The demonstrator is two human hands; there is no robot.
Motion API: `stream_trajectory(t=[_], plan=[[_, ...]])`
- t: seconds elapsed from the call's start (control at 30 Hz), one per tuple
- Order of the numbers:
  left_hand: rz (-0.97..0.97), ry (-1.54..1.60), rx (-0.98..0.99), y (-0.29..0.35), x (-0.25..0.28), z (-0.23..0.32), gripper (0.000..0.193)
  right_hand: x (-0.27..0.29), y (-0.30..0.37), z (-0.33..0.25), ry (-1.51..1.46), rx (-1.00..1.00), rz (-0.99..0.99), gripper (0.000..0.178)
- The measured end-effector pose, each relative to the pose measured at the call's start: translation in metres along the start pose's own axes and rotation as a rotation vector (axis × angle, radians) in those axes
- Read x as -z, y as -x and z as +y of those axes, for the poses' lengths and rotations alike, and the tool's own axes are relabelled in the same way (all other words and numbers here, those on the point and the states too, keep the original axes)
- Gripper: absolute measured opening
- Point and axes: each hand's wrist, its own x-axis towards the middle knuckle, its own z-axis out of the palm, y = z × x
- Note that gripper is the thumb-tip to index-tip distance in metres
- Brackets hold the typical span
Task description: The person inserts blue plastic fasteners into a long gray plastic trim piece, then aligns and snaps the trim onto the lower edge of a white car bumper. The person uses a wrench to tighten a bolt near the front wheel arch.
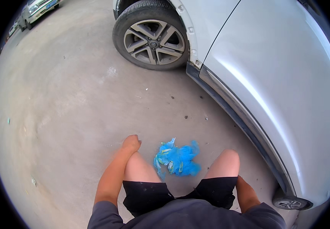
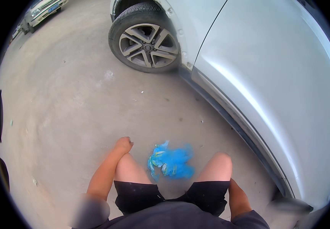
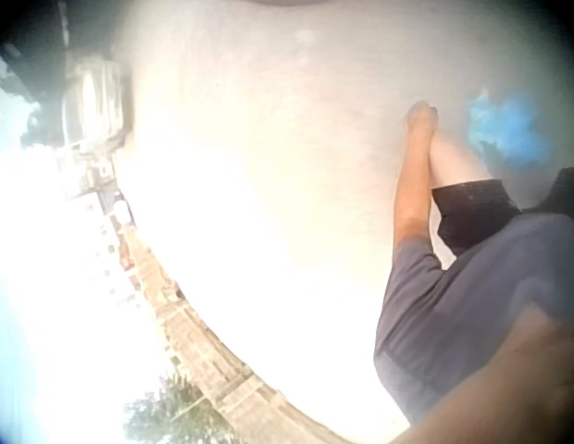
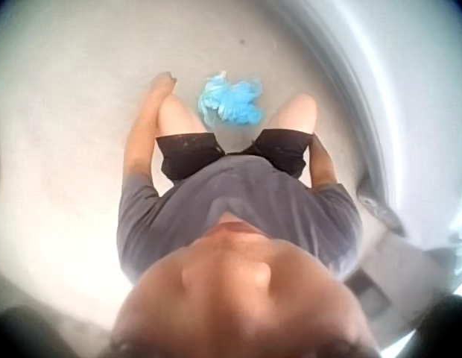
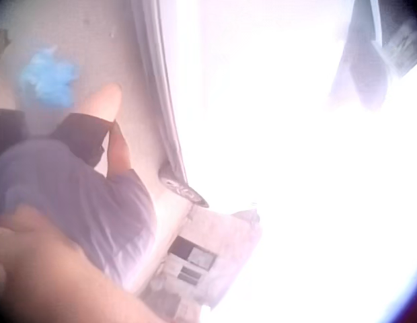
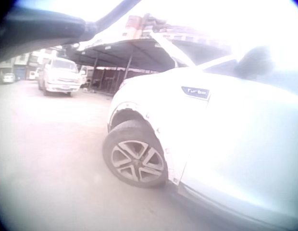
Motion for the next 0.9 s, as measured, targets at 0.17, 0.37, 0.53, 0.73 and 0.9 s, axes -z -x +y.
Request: stream_trajectory(t=[0.17,0.37,0.53,0.73,0.9], plan=[[0.339,0.098,-0.009,0.001,0.002,0.015,0.027,-0.011,0.009,-0.078,0.091,0.04,-0.08,0.034],[0.3,0.272,0.046,0.016,-0.009,-0.016,0.029,-0.064,0.017,-0.078,0.114,0.027,-0.229,0.032],[0.344,0.295,0.118,0.009,-0.025,-0.068,0.048,-0.098,-0.031,-0.108,0.156,0.079,-0.349,0.031],[0.098,0.237,0.391,-0.013,-0.014,-0.129,0.086,-0.096,-0.099,-0.145,0.224,0.102,-0.455,0.03],[-0.105,-0.021,0.491,-0.029,-0.032,-0.149,0.103,-0.09,-0.243,-0.205,0.28,0.1,-0.416,0.03]])
